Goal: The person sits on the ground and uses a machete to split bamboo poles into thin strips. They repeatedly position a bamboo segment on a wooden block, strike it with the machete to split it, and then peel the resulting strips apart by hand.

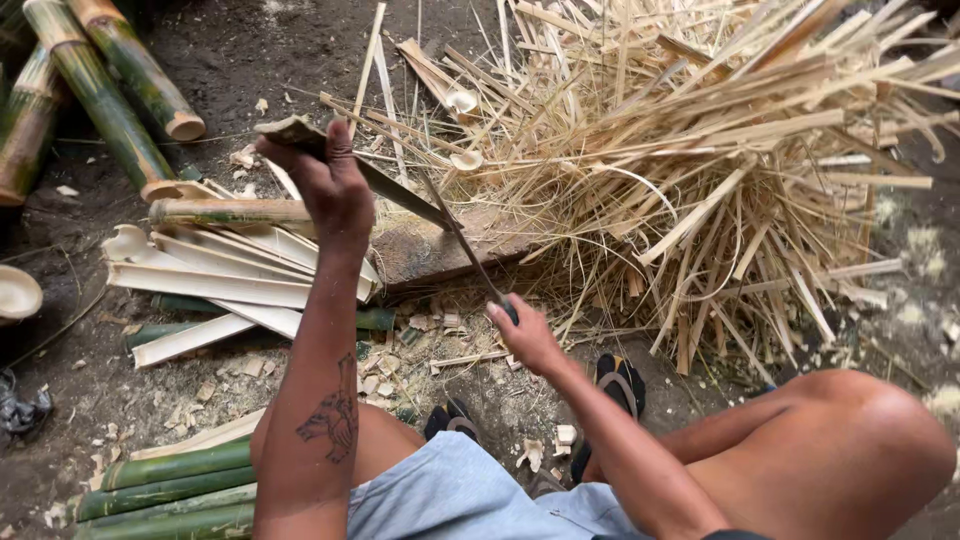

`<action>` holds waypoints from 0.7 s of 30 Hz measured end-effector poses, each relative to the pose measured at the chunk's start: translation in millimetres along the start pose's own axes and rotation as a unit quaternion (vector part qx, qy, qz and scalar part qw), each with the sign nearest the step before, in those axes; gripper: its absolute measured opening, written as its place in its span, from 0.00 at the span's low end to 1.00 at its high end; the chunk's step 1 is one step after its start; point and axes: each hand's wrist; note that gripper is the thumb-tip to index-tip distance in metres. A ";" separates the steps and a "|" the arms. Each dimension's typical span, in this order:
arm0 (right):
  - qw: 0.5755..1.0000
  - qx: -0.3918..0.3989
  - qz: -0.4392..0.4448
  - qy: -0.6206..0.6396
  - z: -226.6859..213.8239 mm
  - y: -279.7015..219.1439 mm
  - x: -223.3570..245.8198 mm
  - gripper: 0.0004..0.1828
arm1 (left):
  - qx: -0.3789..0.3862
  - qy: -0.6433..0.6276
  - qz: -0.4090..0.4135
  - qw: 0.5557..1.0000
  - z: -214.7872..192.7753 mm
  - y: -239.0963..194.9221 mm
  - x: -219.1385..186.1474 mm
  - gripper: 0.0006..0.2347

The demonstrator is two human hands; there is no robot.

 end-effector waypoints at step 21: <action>0.967 0.118 -0.206 0.092 -30.4 -98.6 166.0 0.21 | -0.377 -0.024 0.076 0.923 -236.5 15.4 -19.0 0.19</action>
Point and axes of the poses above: each hand's wrist, its own y-axis towards the middle knuckle, its own z-axis out of the palm, x = y × z, and after that the axes turned 5 degrees about z, right-handed
